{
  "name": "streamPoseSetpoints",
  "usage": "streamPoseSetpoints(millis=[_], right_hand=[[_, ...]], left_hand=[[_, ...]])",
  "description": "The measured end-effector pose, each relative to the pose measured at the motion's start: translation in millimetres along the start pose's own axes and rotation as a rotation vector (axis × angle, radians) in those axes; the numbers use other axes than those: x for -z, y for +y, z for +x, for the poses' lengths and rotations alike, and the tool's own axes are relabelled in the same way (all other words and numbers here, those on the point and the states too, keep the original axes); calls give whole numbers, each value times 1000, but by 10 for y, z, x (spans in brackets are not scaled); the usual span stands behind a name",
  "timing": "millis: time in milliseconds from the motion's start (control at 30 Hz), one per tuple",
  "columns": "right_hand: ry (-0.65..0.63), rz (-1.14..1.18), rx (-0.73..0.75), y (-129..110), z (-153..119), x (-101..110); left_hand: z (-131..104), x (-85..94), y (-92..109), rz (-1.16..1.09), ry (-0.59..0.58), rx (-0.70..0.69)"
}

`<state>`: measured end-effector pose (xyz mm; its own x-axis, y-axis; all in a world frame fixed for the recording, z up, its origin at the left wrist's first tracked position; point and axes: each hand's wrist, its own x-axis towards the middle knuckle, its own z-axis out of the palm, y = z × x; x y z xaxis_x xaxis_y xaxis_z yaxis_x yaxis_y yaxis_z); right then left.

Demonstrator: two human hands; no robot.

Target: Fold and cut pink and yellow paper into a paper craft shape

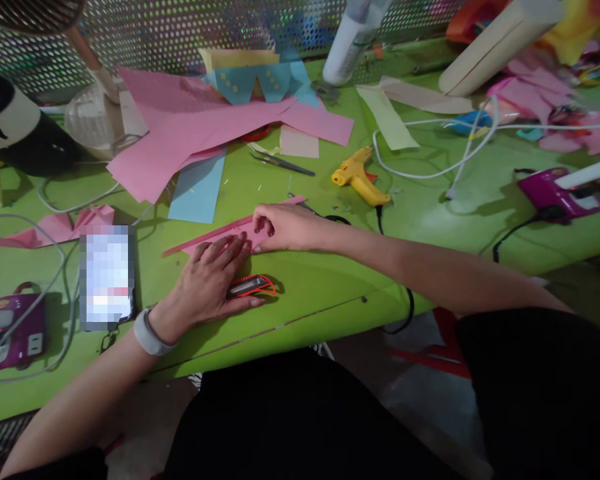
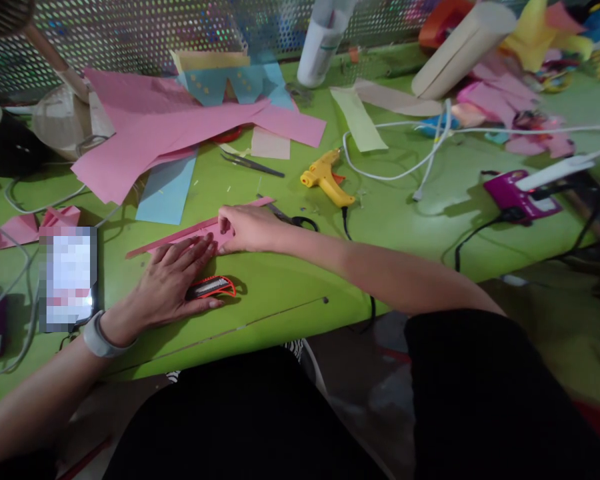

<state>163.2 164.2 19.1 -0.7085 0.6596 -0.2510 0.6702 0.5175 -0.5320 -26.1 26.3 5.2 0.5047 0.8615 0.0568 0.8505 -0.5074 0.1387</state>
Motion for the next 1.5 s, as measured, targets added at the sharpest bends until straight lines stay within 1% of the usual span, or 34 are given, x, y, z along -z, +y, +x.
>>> streamPoseSetpoints(millis=[100,233,467,733,867,967,1067,1167,1300,1400,1500], right_hand=[[-34,10,-19,20,43,12],[-77,37,-38,29,76,28],[-75,-30,-93,22,20,134],[-71,46,-106,221,-19,224],[-88,118,-100,246,-71,281],[-48,178,-63,176,-106,253],[-16,117,-33,93,-114,160],[-42,36,6,84,-94,73],[-58,17,47,174,-49,19],[-85,47,47,215,-41,22],[-134,120,68,181,-103,72]], left_hand=[[0,-1,-5,-7,16,-2],[-1,6,-6,8,3,-1],[-6,13,-1,23,-5,2],[-12,1,-11,33,13,-8],[-14,-4,-13,36,11,-8],[-11,9,-7,53,5,-13],[-4,39,3,88,-14,-28],[1,65,12,107,-29,-39],[12,64,12,83,-35,-34],[23,66,-14,37,-65,-41],[12,146,-78,-19,-90,-66]])
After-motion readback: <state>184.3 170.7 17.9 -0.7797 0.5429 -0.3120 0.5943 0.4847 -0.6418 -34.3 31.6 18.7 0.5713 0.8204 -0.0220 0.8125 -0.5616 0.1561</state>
